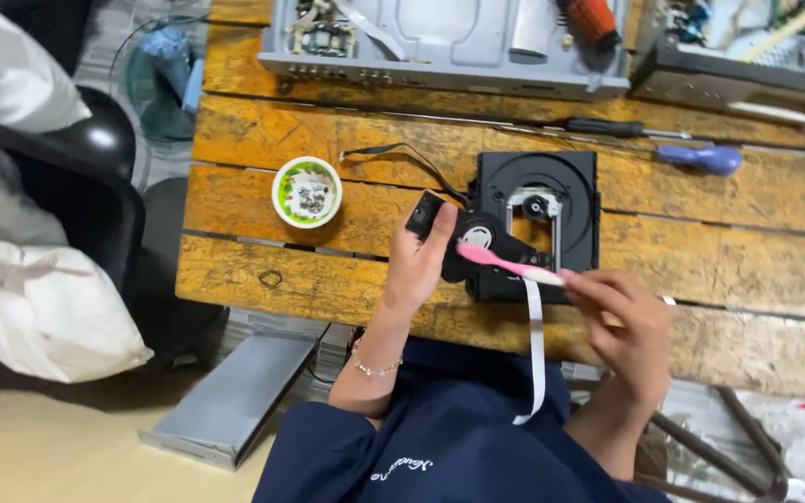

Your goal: Cleaning a DVD drive mechanism using a toothbrush to remove dust and debris.

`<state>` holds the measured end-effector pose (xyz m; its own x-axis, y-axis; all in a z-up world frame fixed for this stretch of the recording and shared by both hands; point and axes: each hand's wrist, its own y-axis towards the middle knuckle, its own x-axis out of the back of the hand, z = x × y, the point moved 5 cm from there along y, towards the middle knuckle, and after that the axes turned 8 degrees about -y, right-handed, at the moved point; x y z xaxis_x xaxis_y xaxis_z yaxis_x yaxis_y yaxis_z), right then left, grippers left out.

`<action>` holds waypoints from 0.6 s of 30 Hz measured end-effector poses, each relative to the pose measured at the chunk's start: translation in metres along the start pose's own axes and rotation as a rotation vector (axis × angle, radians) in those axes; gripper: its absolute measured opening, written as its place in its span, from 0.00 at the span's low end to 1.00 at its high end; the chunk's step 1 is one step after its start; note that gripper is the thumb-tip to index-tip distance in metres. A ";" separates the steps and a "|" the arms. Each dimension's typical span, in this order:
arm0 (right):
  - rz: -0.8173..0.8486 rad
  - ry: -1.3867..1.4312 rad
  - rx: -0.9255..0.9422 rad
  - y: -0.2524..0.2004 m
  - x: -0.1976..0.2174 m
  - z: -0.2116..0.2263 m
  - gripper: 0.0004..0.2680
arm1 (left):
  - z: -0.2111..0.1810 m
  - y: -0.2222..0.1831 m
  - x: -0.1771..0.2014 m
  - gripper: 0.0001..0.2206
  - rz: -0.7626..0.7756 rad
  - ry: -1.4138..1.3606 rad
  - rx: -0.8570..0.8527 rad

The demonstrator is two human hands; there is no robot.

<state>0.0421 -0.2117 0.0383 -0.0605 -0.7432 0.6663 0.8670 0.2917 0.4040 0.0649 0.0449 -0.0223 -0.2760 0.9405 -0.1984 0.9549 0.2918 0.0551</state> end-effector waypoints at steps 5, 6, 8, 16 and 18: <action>0.017 -0.152 0.012 0.004 0.000 -0.017 0.07 | -0.021 0.004 -0.017 0.21 0.044 0.047 0.144; 0.036 -0.139 0.005 0.004 -0.008 -0.021 0.08 | -0.017 0.006 -0.020 0.22 0.046 0.033 0.165; 0.083 -0.156 0.028 0.007 -0.002 -0.019 0.10 | -0.022 0.011 -0.019 0.20 0.047 0.028 0.136; 0.011 -0.218 0.088 0.007 -0.008 -0.039 0.10 | -0.020 0.018 -0.026 0.20 0.121 0.061 0.171; 0.062 -0.156 0.103 0.022 -0.001 -0.015 0.09 | -0.020 0.022 -0.024 0.22 0.113 0.037 0.168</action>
<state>0.0685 -0.2136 0.0365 -0.0917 -0.6222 0.7775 0.8169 0.3995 0.4160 0.0900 0.0319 0.0032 -0.1669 0.9722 -0.1644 0.9840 0.1537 -0.0901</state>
